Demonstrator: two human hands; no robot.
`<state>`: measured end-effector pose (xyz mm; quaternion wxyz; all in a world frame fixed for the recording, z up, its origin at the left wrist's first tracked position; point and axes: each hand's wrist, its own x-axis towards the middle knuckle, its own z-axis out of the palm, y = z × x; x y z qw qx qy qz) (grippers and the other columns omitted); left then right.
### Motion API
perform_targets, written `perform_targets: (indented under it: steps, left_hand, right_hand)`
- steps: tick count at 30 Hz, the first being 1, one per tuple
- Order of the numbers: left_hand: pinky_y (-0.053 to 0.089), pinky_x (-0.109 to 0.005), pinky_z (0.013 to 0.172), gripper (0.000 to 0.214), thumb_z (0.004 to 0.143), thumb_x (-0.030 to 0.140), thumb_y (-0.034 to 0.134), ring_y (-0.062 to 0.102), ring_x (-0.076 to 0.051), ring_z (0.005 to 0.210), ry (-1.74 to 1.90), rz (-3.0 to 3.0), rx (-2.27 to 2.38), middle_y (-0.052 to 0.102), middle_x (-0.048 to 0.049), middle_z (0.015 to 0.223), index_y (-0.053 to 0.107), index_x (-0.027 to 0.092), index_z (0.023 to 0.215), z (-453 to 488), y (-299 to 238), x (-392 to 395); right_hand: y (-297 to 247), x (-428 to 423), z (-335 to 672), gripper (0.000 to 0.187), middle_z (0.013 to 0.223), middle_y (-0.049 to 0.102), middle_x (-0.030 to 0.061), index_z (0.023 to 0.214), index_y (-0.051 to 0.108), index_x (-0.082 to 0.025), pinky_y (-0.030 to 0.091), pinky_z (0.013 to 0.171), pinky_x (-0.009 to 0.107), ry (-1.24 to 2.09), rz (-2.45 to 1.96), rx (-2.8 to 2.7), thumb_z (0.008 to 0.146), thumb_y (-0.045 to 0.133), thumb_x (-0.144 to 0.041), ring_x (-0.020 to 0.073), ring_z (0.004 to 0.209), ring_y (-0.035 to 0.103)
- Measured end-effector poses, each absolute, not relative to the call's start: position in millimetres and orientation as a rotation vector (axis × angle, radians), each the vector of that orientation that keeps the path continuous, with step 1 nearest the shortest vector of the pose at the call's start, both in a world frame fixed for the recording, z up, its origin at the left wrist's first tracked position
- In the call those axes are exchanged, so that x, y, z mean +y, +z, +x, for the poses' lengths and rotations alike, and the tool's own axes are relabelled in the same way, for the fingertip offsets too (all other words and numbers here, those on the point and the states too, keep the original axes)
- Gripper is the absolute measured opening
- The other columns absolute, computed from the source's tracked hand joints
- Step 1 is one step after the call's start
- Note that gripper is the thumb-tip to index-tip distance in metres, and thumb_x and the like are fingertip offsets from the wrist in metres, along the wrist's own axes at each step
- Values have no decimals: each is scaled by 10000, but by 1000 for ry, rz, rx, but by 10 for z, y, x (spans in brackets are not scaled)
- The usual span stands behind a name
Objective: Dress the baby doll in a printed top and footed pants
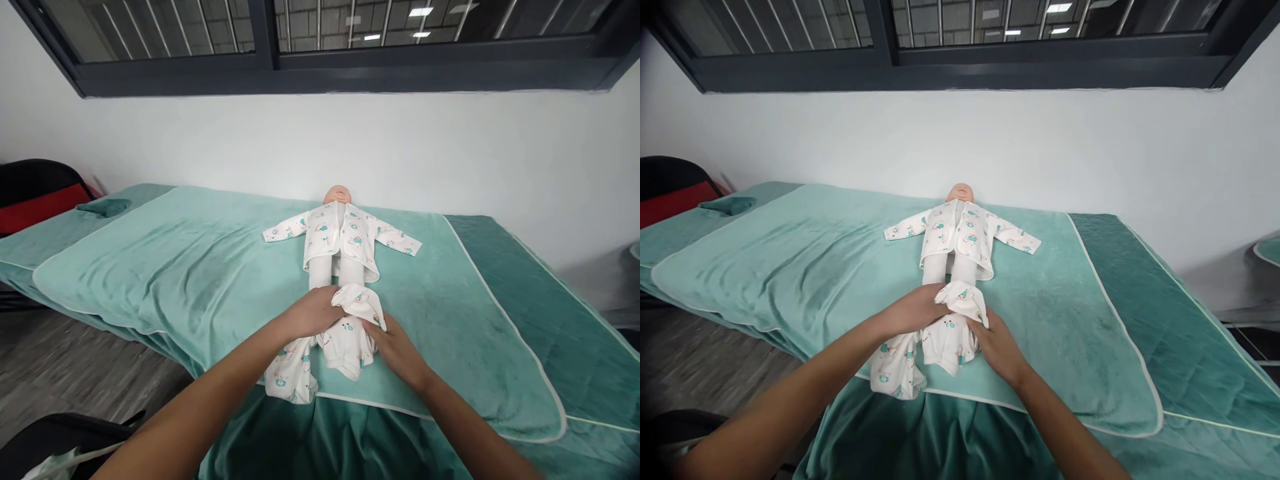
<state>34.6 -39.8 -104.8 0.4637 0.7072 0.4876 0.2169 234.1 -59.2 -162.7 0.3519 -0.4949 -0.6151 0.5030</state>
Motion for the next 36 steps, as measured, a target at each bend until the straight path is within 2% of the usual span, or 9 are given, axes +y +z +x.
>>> perform_targets:
  steps: [3, 7, 11, 15, 19, 22, 29, 36]
  left_hand:
    - [488, -360, 886, 280, 873, 392, 611, 652, -279, 1082, 604, 1545, 1084, 728, -61, 1154, 682, 209, 1073, 314, -1012, -396]
    - [492, -358, 919, 443, 796, 330, 737, 649, -255, 1109, 571, 1283, 846, 710, -80, 1214, 665, 206, 1215, 234, -961, -343]
    - [492, -373, 945, 532, 726, 261, 795, 631, -269, 1158, 466, 1286, 774, 700, -82, 1230, 655, 208, 1236, 185, -930, -238]
    - [491, -381, 908, 378, 742, 248, 727, 650, -278, 1078, 543, 1452, 890, 718, -66, 1113, 679, 184, 1110, 242, -958, -85]
    - [486, -344, 851, 263, 769, 299, 680, 645, -260, 1019, 731, 1663, 1036, 704, -49, 1058, 660, 182, 1005, 328, -1003, 42]
    - [471, -315, 819, 158, 815, 277, 591, 638, -230, 968, 856, 1803, 1119, 695, -23, 997, 627, 194, 945, 374, -1028, 102]
    - [458, -329, 883, 233, 820, 174, 494, 635, -226, 982, 969, 1944, 1386, 709, -15, 1009, 622, 230, 1006, 429, -1104, 327]
    - [443, -366, 824, 179, 889, 205, 454, 615, -274, 981, 909, 2129, 1633, 689, -84, 1047, 593, 225, 1000, 473, -1244, 398]
  right_hand:
    - [-1661, -545, 2342, 368, 1170, 715, 79, 1175, 672, -238, 465, 1027, 458, 1166, -1235, -1552, 915, 533, -458, 306, 1117, 620]
    - [-1718, -413, 2368, 243, 933, 690, 65, 981, 626, -253, 489, 912, 441, 945, -1285, -1504, 887, 490, -432, 292, 967, 612]
    - [-1778, -265, 2365, 215, 895, 667, 65, 911, 555, -276, 482, 811, 426, 851, -1301, -1460, 831, 525, -474, 302, 915, 596]
    - [-1811, -156, 2336, 242, 871, 658, 58, 869, 518, -277, 471, 779, 417, 795, -1295, -1489, 828, 523, -516, 297, 875, 594]
    - [-1813, -40, 2354, 236, 796, 634, 41, 819, 472, -281, 451, 707, 393, 629, -1336, -1554, 836, 498, -514, 265, 755, 573]
    - [-1814, 91, 2373, 225, 770, 648, 43, 819, 447, -278, 446, 675, 378, 566, -1365, -1592, 842, 489, -498, 260, 719, 584]
    - [-1837, 433, 2344, 215, 857, 693, 78, 899, 485, -267, 442, 712, 364, 455, -1336, -1724, 866, 456, -477, 297, 808, 649]
    - [-1825, 714, 2399, 308, 917, 708, 119, 961, 536, -241, 428, 730, 361, 385, -1356, -1852, 893, 437, -524, 319, 844, 661]
